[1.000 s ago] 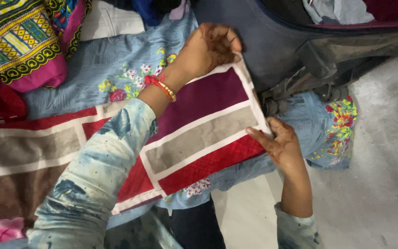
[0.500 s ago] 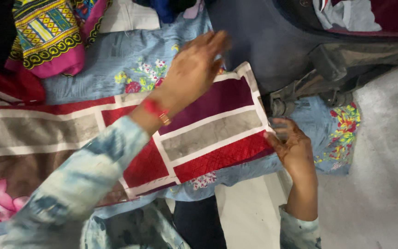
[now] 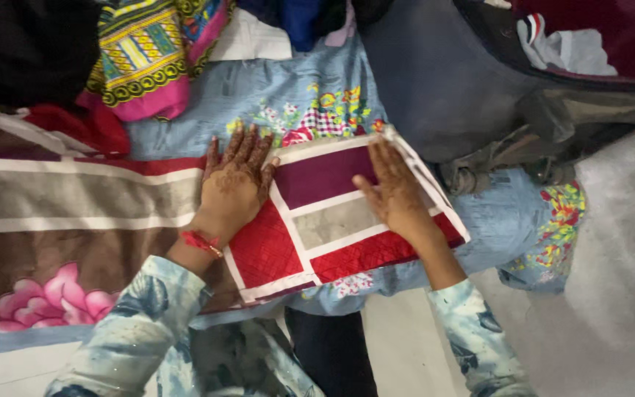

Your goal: The person folds a grey t-shirt and a patterned blanket on a bed and then places them into an open suitcase.

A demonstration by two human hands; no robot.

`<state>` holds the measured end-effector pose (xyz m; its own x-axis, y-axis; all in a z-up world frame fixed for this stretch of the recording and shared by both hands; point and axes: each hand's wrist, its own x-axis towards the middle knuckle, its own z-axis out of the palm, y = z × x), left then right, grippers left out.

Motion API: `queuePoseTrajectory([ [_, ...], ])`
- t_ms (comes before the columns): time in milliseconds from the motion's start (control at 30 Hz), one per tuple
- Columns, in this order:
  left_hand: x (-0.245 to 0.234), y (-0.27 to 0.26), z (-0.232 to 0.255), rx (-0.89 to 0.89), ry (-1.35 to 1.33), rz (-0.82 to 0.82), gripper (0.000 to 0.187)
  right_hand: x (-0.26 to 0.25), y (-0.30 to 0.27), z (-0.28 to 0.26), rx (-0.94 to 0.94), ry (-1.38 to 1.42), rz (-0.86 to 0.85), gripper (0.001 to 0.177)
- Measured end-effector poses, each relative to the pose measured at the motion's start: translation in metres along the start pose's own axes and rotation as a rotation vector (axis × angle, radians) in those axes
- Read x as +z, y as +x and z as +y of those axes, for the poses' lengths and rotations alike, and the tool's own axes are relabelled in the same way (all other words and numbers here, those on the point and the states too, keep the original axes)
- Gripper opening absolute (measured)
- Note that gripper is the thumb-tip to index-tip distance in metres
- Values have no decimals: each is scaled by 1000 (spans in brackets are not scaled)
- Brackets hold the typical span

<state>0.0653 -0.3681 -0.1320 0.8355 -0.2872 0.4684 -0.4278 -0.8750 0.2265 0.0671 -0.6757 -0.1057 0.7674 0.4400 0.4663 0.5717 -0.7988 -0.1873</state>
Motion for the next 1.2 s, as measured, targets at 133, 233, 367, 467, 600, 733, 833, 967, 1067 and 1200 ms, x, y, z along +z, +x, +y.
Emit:
queuePoseTrajectory([
  [133, 2, -3, -3, -112, -18, 77, 55, 8, -6, 16, 164, -65, -126, 76],
  [233, 3, -2, -3, -148, -31, 62, 56, 5, -5, 9, 193, -66, -115, 70],
  [367, 4, -1, -4, -172, -55, 64, 56, 4, 4, -11, 145, 87, -139, 70],
  [467, 6, -2, -5, -157, -46, 79, 56, 19, 12, -4, 115, 94, -229, 72],
  [600, 6, -3, -4, -191, -60, 86, 54, 30, 17, 32, 316, -31, -211, 77],
  [733, 6, -2, -5, -182, -50, 52, 55, 24, 22, 21, 305, -51, -203, 77],
  [833, 3, -1, -5, -184, -60, 50, 55, 13, 29, -29, 358, 83, -252, 72],
  [967, 0, -1, -4, -192, -68, 28, 55, 9, 26, -93, 156, 118, -453, 80],
  [1067, 0, -1, -4, -190, -75, 32, 56, 12, 28, -74, 277, -2, -538, 83],
  [1200, 1, -1, -5, -185, -76, 53, 55, 10, 19, -4, 496, -199, -511, 79],
])
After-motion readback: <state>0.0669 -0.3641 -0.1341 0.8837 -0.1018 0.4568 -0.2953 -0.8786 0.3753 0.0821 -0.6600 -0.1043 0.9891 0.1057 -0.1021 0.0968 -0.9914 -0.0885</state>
